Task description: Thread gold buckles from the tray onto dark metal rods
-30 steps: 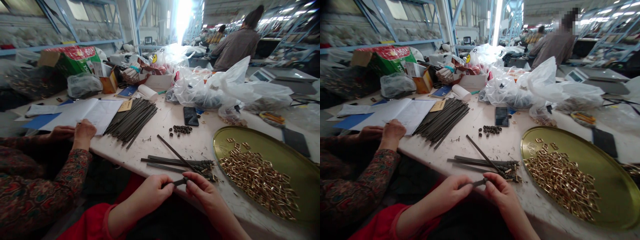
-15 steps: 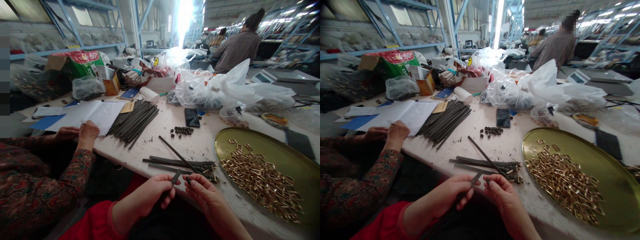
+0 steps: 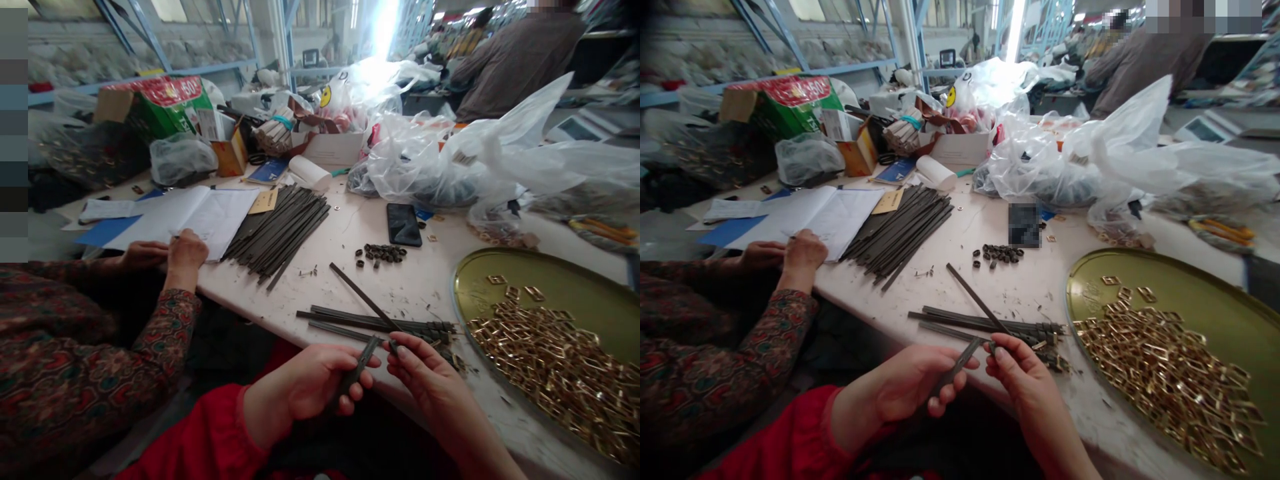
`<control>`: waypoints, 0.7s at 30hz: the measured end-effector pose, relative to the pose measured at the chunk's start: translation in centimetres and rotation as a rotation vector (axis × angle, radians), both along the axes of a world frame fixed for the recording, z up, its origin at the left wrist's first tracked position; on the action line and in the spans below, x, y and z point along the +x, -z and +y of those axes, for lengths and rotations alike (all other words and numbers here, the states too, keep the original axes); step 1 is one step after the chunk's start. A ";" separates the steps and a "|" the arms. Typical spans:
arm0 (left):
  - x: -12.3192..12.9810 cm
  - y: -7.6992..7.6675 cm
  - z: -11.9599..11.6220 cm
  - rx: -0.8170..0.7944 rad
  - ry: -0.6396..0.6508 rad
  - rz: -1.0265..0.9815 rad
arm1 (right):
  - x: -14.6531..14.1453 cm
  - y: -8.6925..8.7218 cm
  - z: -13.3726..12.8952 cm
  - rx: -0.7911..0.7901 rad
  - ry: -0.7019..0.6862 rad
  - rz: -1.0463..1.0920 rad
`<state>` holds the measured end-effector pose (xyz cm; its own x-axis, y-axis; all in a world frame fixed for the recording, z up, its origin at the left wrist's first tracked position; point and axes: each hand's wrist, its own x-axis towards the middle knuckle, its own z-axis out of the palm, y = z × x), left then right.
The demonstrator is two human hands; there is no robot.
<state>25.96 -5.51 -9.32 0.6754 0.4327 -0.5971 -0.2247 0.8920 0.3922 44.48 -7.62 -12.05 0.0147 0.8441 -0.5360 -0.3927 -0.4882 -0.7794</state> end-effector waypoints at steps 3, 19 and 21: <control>-0.3 0.1 0.4 -0.072 0.020 -0.063 | -0.3 0.0 0.3 -0.006 -0.005 0.005; 0.2 -0.5 -0.2 0.957 0.114 0.695 | -2.9 -1.2 1.0 -0.115 0.189 0.304; 0.3 -0.7 -0.4 1.049 0.132 0.762 | -3.1 -1.3 0.7 -0.106 0.178 0.306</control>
